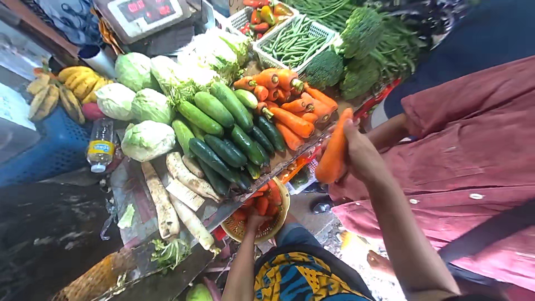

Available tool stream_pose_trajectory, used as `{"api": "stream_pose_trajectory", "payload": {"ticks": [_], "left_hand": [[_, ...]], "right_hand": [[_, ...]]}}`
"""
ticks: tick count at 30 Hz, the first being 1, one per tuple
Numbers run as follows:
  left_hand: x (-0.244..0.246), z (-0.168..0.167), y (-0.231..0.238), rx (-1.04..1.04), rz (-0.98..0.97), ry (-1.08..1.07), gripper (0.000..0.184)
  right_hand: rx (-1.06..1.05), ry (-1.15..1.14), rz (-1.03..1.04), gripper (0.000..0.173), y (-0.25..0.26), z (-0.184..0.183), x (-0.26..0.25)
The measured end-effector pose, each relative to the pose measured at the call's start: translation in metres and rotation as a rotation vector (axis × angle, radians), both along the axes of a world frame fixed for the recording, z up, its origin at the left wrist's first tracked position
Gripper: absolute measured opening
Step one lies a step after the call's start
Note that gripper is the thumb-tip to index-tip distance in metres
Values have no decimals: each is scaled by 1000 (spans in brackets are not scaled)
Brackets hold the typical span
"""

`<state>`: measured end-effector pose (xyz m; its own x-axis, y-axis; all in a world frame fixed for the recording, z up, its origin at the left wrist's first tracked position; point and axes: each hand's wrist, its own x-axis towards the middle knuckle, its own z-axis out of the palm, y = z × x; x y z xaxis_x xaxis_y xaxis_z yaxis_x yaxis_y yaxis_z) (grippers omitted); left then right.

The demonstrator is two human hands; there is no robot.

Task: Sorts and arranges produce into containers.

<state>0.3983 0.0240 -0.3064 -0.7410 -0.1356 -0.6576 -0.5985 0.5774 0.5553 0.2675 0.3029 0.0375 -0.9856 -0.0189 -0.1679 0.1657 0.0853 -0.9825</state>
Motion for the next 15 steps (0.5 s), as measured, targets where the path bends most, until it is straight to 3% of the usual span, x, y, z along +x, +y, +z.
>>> {"api": "stream_pose_trajectory", "payload": {"ticks": [2,5,8,10,13,15], "left_hand": [[2,-3,-9,131,40,23,107],[5,22,-29,329,76,-142,89],[13,42,-44,483,78,-178,82],[24,58,-51,588,142,-186,79],[44,82,-57,647,271,-160,85],[55,105,-55,663,274,-152,93]], "right_hand": [[286,-90,25,70,-3,6,-36],[704,-180,94,73,0,12,-117],[891,-119,142,59,-2,2,-191],[958,11,235,59,0,-13,-226],[1158,89,190,64,-9,-28,-234],[1168,98,90,56,-15,-30,-221]]}}
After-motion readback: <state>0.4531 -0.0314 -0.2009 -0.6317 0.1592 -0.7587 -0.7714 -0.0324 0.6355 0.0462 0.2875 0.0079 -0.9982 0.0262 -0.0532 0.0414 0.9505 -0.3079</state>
